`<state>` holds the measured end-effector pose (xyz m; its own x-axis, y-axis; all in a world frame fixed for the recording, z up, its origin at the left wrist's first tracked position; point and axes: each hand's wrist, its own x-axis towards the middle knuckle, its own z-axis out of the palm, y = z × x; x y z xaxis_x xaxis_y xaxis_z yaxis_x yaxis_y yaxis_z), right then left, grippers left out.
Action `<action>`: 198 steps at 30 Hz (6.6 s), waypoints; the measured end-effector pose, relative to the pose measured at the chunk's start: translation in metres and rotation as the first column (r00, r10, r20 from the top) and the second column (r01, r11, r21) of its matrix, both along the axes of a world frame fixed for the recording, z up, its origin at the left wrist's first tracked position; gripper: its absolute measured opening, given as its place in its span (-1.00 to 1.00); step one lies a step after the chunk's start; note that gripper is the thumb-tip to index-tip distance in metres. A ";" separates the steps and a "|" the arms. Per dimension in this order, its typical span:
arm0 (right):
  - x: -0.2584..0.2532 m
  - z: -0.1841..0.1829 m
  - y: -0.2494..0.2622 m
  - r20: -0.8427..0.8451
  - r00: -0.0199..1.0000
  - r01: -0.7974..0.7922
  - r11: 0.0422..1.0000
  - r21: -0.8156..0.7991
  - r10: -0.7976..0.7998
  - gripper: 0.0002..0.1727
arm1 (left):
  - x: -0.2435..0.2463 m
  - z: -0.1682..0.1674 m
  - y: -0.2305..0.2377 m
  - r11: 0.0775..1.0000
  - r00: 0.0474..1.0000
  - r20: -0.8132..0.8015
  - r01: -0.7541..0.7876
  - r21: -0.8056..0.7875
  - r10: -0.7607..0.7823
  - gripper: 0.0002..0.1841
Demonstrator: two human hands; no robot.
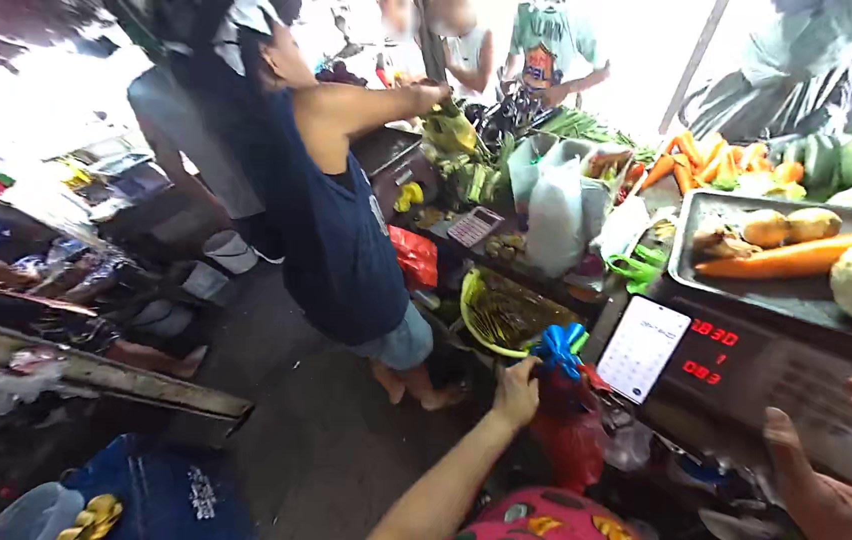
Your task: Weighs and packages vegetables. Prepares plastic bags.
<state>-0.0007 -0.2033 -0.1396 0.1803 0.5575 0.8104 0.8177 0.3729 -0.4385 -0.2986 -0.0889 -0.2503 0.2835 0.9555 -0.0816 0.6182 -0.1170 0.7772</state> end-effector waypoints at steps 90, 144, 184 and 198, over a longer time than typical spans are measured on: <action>-0.347 -0.016 0.078 -0.473 0.729 -0.677 0.625 -0.388 0.495 -0.61 | -0.267 0.095 -0.120 0.976 -0.114 0.976 -0.093 -0.198 0.187 -0.82; -0.272 -0.018 0.060 0.205 0.887 0.054 0.349 -0.936 0.414 -0.61 | -0.227 0.081 -0.079 0.949 0.758 -0.652 -0.189 -0.253 -0.022 -0.51; -0.265 -0.090 0.049 -0.896 0.313 -0.890 0.231 -0.392 -0.315 -0.50 | -0.160 0.113 -0.094 0.935 0.981 -0.054 0.195 0.296 -0.188 -0.37; -0.156 0.043 0.048 -0.219 0.915 -0.381 0.549 -0.744 0.338 -0.57 | -0.185 0.073 -0.071 0.978 0.893 0.410 -0.127 -0.164 0.184 -0.05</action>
